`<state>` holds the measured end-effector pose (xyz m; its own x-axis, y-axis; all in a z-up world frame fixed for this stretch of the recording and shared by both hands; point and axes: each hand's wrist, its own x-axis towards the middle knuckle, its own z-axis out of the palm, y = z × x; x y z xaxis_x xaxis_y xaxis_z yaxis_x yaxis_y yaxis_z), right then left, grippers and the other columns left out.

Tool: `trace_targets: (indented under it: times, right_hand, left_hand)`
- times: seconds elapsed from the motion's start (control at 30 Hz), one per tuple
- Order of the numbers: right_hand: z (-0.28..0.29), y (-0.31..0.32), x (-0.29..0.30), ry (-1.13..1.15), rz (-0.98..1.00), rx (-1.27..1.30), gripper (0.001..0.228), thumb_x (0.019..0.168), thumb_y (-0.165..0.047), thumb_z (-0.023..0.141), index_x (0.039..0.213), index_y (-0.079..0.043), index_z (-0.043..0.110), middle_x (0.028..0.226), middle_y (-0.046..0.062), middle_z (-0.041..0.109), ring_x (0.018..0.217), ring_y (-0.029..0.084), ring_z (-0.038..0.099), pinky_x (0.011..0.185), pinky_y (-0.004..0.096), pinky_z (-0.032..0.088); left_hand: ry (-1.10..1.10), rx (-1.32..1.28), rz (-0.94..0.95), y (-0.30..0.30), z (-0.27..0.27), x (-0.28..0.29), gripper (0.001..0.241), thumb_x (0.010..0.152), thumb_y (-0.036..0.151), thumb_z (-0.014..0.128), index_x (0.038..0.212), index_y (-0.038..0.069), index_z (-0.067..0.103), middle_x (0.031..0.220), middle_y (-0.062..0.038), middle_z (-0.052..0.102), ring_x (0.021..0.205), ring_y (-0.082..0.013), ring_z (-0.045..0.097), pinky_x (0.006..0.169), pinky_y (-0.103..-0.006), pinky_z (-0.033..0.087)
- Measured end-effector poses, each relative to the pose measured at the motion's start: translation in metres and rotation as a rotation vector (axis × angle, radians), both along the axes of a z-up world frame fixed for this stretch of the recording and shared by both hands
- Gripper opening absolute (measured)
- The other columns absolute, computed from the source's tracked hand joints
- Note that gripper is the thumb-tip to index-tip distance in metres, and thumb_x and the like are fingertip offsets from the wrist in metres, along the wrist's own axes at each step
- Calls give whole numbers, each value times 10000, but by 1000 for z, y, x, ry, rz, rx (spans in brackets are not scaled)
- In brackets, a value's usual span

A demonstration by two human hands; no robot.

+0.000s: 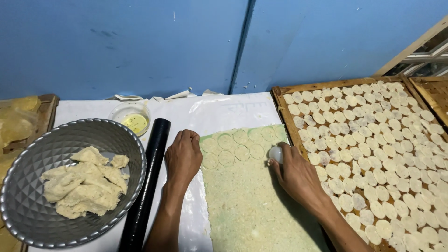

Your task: Rolling out dough and cutting small circular pieces using a manual cutter.

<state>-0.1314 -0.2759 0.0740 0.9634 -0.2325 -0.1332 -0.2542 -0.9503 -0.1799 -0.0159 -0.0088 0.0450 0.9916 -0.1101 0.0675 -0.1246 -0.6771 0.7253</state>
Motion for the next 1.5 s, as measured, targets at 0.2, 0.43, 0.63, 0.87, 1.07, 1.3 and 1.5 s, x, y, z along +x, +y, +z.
trace_targets:
  times: [0.2,0.43,0.63,0.87,1.07,1.3,1.5]
  right_hand:
    - [4,-6,5,-67,-53,60,509,1019,-406,483,1418,-95,427,1171,257,641,1018,529,710,819,633,583]
    - [12,-5,2,-86,-90,74,505,1009,-404,485,1411,-103,429,1161,249,653,1020,554,697,836,667,560]
    - [14,0,-2,-94,-118,119,504,1010,-403,494,1402,-91,439,1176,264,658,1045,556,693,850,682,554]
    - [11,-2,0,-85,-43,153,481,991,-339,536,1392,-87,454,1171,261,658,1044,543,698,818,652,574]
    - [18,12,21,-69,143,90,466,993,-353,512,1385,-114,440,1119,214,629,1005,519,693,769,636,566]
    - [22,19,44,-22,222,-4,441,1020,-376,435,1369,-106,435,1038,153,608,975,440,711,735,574,578]
    - [-12,13,63,-37,300,-179,426,1058,-475,318,1205,-104,468,894,134,616,815,408,741,669,537,580]
  left_hand:
    - [128,-88,1,0,6,-2,189,1027,223,424,1071,113,572,966,-153,678,979,-459,692,829,-564,534]
    - [83,-401,87,-1,1,-3,310,1021,171,463,1251,61,640,918,-148,788,810,-313,735,828,-462,530]
    - [107,-507,92,-4,-20,3,371,919,143,661,1282,75,627,928,-86,800,806,-199,724,822,-348,546]
    - [-76,-602,413,-7,-35,2,206,938,98,655,1138,53,638,849,-89,766,815,-199,702,759,-323,545]
    - [-56,-505,463,-6,-32,1,153,934,173,649,1055,94,698,879,-52,792,877,-214,740,781,-333,553]
    - [-47,-339,475,-7,-35,2,156,929,244,641,1023,147,719,866,-1,799,870,-228,755,755,-356,554]
    - [-62,-313,450,-7,-22,-3,168,919,217,628,1026,119,713,870,-24,799,842,-257,754,747,-380,550]
